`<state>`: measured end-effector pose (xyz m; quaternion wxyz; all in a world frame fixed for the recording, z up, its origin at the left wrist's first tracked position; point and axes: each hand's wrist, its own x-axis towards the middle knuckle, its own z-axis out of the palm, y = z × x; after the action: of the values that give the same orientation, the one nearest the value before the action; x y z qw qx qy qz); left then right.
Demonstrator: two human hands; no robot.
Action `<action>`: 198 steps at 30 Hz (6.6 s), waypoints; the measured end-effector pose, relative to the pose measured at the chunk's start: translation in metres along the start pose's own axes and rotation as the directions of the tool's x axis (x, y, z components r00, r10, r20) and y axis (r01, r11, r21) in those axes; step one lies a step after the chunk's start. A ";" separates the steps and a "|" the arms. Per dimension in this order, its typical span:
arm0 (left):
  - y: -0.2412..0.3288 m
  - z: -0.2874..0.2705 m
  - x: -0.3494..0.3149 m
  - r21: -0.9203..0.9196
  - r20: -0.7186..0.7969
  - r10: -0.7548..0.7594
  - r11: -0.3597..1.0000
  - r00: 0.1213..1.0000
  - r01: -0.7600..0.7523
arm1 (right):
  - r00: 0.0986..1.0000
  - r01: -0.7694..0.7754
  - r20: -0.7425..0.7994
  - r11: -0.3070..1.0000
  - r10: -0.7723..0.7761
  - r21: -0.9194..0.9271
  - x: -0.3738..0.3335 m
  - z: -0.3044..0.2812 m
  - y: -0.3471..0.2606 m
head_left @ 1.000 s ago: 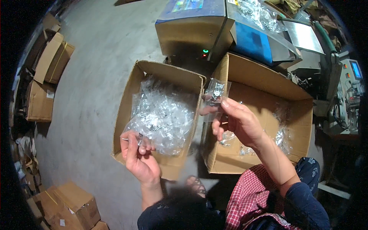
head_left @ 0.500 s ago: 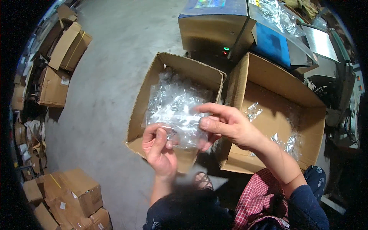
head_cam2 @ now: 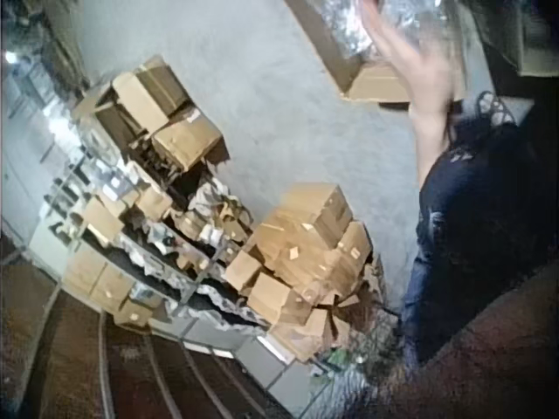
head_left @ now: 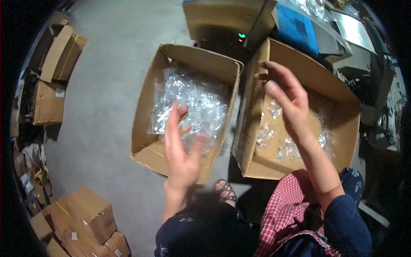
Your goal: The person sorts small plastic packets containing hardware from a large cardboard box into a smaller cardboard box by hand.
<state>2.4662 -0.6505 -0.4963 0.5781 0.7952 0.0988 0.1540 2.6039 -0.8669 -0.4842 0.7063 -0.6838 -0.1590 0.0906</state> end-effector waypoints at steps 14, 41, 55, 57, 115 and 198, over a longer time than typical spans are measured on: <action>0.007 0.014 -0.010 0.483 0.333 0.028 0.853 0.943 -0.196 | 0.926 -0.345 -0.237 0.399 0.295 -0.849 -0.045 -0.157 0.194; -0.053 0.103 -0.079 0.406 0.796 -0.357 -0.283 0.489 -0.869 | 0.972 -0.035 0.150 0.738 0.183 -0.674 -0.025 -0.114 0.205; -0.110 0.090 -0.108 0.471 0.848 -0.277 0.007 0.451 -0.882 | 0.853 0.002 0.276 0.525 0.443 -0.851 -0.104 -0.145 0.178; -0.126 0.080 -0.127 0.545 0.838 -0.142 0.221 0.526 -0.809 | 0.906 -0.005 0.215 0.518 0.365 -0.855 -0.102 -0.157 0.189; 0.043 0.041 0.003 -0.451 0.434 -0.258 0.767 0.863 0.457 | 0.886 -0.198 0.416 0.979 0.203 -0.056 0.000 -0.022 -0.042; -0.002 -0.013 -0.002 -0.521 0.009 -0.404 0.779 0.915 0.349 | 0.713 -0.695 0.621 0.445 0.326 0.564 0.016 0.067 -0.002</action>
<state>2.4595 -0.6394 -0.4946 0.7814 0.5674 0.2411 0.0967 2.5952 -0.7992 -0.4798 0.8087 -0.2913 -0.0328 0.5100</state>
